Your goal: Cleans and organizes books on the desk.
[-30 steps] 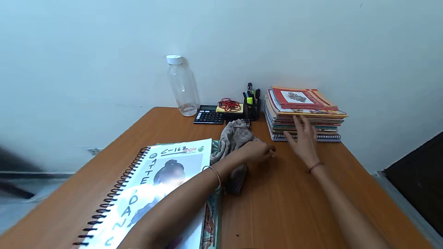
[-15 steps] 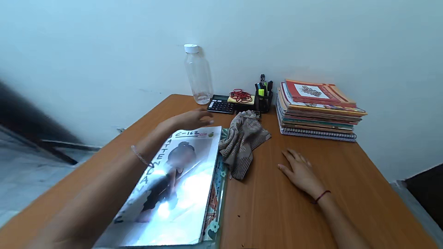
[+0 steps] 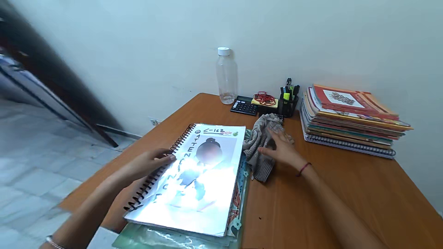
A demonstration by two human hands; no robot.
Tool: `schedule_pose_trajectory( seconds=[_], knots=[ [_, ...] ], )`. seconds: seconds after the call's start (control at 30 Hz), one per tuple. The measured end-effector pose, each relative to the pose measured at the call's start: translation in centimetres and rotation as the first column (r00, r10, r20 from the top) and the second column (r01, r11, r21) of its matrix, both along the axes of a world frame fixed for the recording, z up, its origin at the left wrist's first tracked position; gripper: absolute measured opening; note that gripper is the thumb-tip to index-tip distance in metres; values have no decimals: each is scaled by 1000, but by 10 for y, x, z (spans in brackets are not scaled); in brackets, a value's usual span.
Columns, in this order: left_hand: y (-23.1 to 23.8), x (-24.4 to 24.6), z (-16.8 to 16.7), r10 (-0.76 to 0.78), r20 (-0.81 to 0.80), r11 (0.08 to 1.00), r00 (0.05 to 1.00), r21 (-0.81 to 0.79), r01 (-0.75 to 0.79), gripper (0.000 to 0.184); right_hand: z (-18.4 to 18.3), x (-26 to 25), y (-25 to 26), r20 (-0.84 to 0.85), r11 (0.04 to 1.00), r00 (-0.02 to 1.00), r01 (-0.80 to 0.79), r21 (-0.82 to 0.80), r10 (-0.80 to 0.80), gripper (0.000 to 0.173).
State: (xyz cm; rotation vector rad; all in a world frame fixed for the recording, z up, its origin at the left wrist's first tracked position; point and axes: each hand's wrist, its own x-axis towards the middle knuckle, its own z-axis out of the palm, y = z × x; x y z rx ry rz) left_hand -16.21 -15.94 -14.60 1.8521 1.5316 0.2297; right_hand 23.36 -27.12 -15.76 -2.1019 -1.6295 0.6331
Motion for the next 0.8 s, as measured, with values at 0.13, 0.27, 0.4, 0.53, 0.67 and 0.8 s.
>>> schedule_pose_trajectory(
  seconds=[0.13,0.27,0.4,0.53,0.67,0.8],
  knots=[
    [3,6,-6,17,2,1000,1000,8,-17,37,-15,-15,21,58,992,997,-35,-119,42,90],
    [5,11,-6,31,24,999,999,5,-32,37,-23,-4,15,94,995,993,-59,-76,66,73],
    [-1,15,-1,52,69,999,996,13,-53,34,-22,0,5,90,997,993,-68,-37,72,53],
    [0,14,-9,108,155,993,982,-62,-100,29,-19,-13,-2,165,998,984,-57,-39,63,58],
    [-5,20,-3,143,175,989,974,-46,-137,31,-19,-26,-4,309,998,949,-64,-23,68,71],
    [-12,34,4,125,217,992,968,-10,-126,30,-25,-19,-16,322,993,945,-88,75,60,66]
  ],
)
